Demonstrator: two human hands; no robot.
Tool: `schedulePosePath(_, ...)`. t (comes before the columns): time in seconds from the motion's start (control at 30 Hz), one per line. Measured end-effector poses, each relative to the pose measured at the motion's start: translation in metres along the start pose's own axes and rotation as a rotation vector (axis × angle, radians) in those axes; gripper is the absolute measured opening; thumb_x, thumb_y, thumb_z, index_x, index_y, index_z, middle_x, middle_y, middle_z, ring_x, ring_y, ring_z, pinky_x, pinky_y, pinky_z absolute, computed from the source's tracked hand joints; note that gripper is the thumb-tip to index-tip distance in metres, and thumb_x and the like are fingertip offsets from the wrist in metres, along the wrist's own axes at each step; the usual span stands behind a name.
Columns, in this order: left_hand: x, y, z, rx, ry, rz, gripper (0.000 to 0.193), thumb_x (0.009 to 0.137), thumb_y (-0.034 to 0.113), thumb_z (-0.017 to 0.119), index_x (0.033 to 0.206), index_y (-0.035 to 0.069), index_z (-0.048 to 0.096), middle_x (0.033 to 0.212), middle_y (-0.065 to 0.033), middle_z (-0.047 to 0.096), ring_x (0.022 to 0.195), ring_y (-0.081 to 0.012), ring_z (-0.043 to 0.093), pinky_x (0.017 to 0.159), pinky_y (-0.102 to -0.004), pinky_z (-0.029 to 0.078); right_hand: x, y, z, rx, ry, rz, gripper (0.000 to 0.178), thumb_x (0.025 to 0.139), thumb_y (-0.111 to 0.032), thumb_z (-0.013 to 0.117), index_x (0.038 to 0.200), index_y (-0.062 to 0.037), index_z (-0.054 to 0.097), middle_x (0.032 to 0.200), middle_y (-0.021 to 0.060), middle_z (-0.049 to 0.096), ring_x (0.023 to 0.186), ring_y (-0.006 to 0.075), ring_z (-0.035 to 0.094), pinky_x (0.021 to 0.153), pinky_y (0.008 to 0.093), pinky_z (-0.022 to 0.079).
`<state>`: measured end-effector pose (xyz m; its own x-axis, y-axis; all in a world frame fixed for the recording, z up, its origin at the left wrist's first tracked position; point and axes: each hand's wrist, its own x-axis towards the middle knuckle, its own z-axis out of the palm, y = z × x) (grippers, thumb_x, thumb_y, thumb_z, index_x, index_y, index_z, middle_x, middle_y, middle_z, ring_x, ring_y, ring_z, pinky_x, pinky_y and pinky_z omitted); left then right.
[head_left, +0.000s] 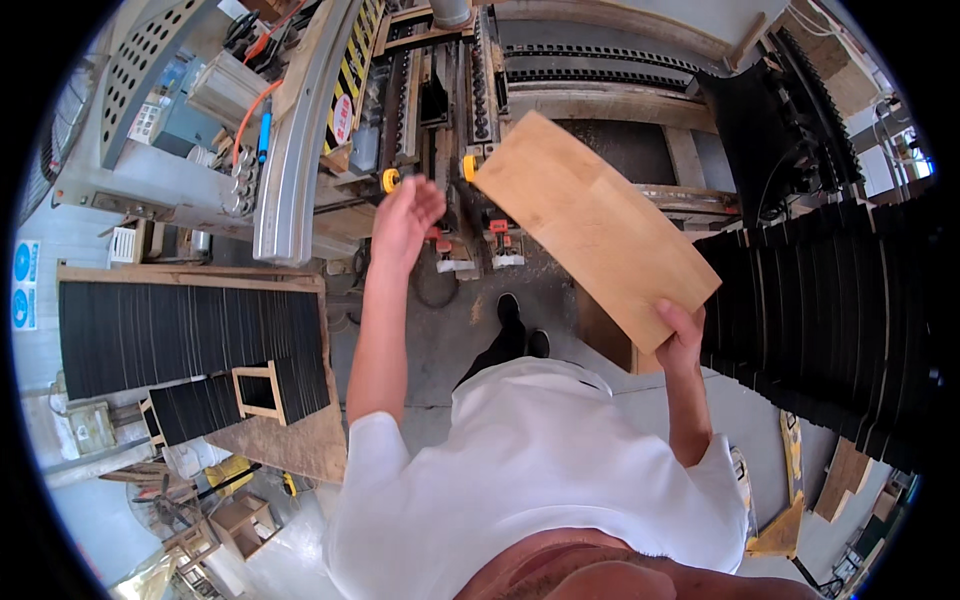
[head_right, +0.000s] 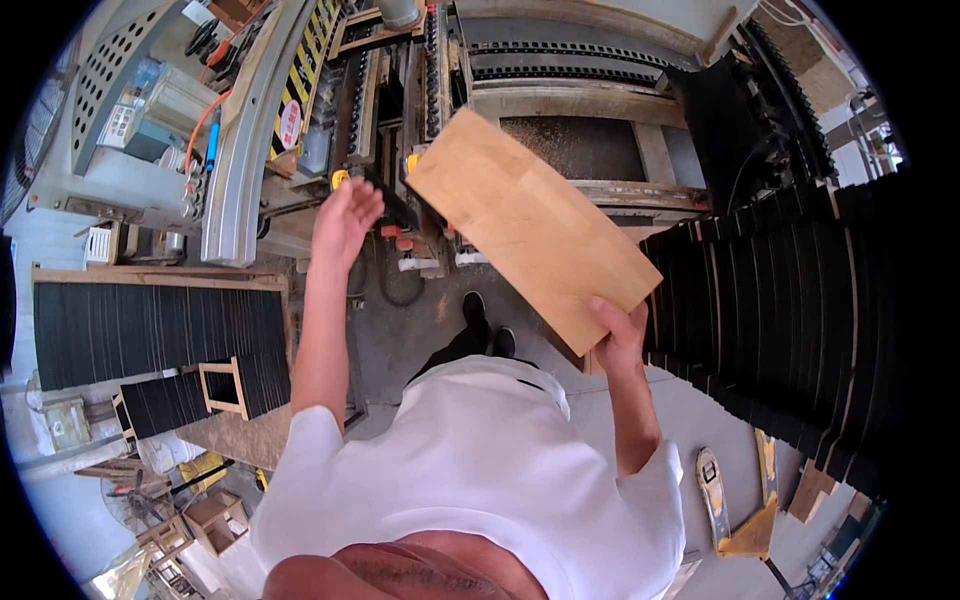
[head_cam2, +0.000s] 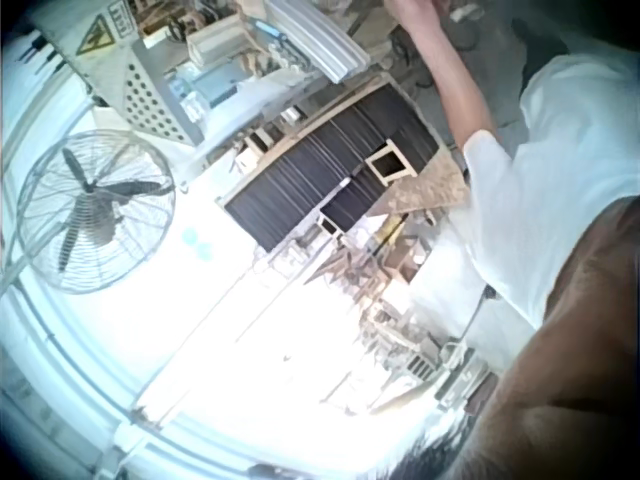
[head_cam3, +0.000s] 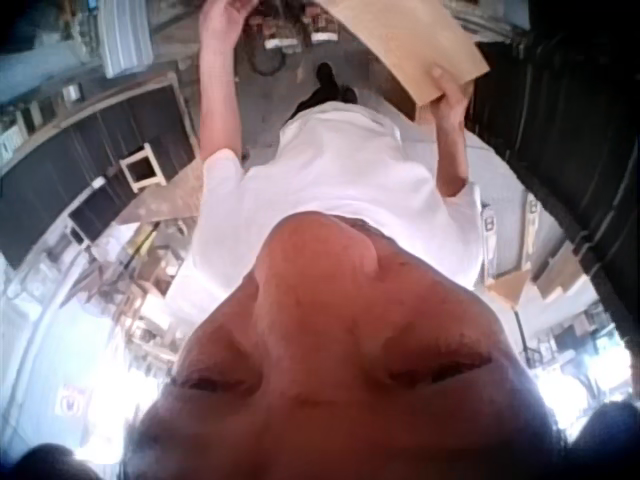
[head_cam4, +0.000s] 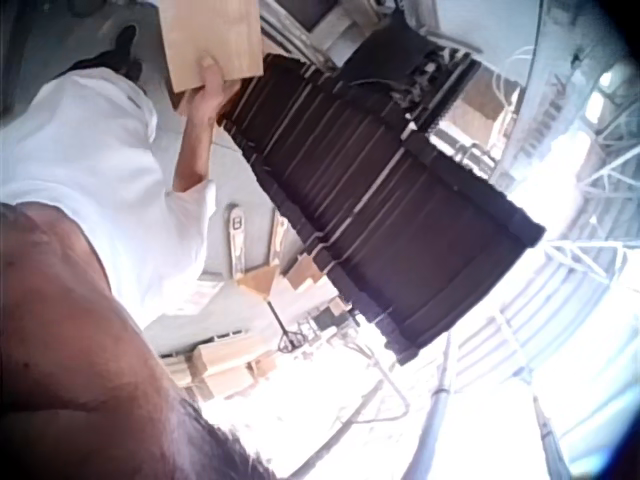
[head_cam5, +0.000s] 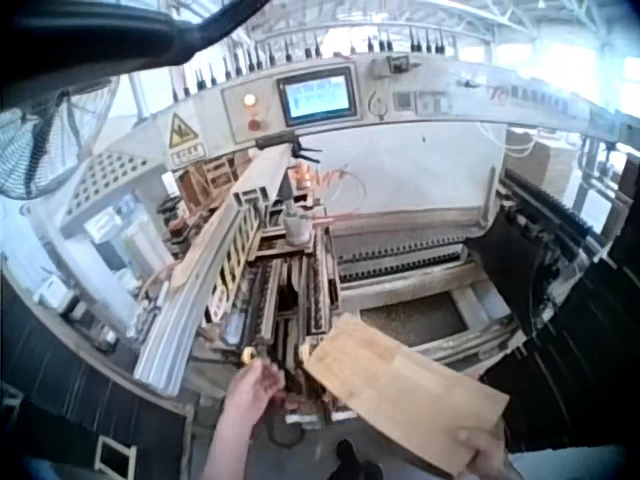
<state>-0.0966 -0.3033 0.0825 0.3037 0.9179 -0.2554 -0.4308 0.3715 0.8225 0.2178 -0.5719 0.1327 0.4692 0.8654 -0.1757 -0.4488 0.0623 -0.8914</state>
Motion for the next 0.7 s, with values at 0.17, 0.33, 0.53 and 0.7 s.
schedulePosePath(0.17,0.197,0.005,0.011,0.007,0.151,-0.007,0.041,0.096,0.038,0.054,0.112,0.001,0.055,0.107,-0.0116,0.064,0.1,-0.0265,0.062,0.091,-0.0418,0.049,0.026,0.002,0.001,0.061,0.154,-0.035,0.068,0.075,-0.012,0.06,0.136,0.0039,0.037,0.128,0.0155,0.051,0.118,0.0265,0.052,0.098,0.0375,0.044)
schedulePosePath(0.33,0.355,0.016,0.013,0.202,0.38,-0.063,0.068,0.09,0.059,0.052,0.123,-0.001,0.049,0.122,-0.0155,0.059,0.111,-0.0316,0.057,0.096,-0.0475,0.043,0.054,0.005,0.026,0.098,0.259,-0.069,0.067,0.076,-0.014,0.06,0.136,0.004,0.037,0.127,0.0156,0.052,0.117,0.0266,0.053,0.098,0.0378,0.044)
schedulePosePath(0.53,0.447,0.027,0.017,-0.027,0.469,-0.071,0.059,0.087,0.059,0.057,0.106,0.004,0.051,0.083,-0.0076,0.058,0.066,-0.0186,0.055,0.056,-0.0352,0.043,0.086,0.009,0.043,0.042,0.343,-0.03,0.067,0.075,-0.015,0.061,0.134,0.0059,0.038,0.126,0.0162,0.052,0.115,0.0267,0.054,0.097,0.0375,0.045)
schedulePosePath(0.7,0.482,0.025,-0.002,-0.23,0.423,0.013,0.054,0.086,0.035,0.069,0.119,0.0,0.045,0.106,-0.0148,0.053,0.087,-0.0302,0.062,0.071,-0.0432,0.058,0.119,0.006,0.063,0.09,0.374,-0.004,0.063,0.076,-0.012,0.061,0.132,0.0078,0.04,0.122,0.017,0.055,0.11,0.026,0.058,0.095,0.037,0.047)
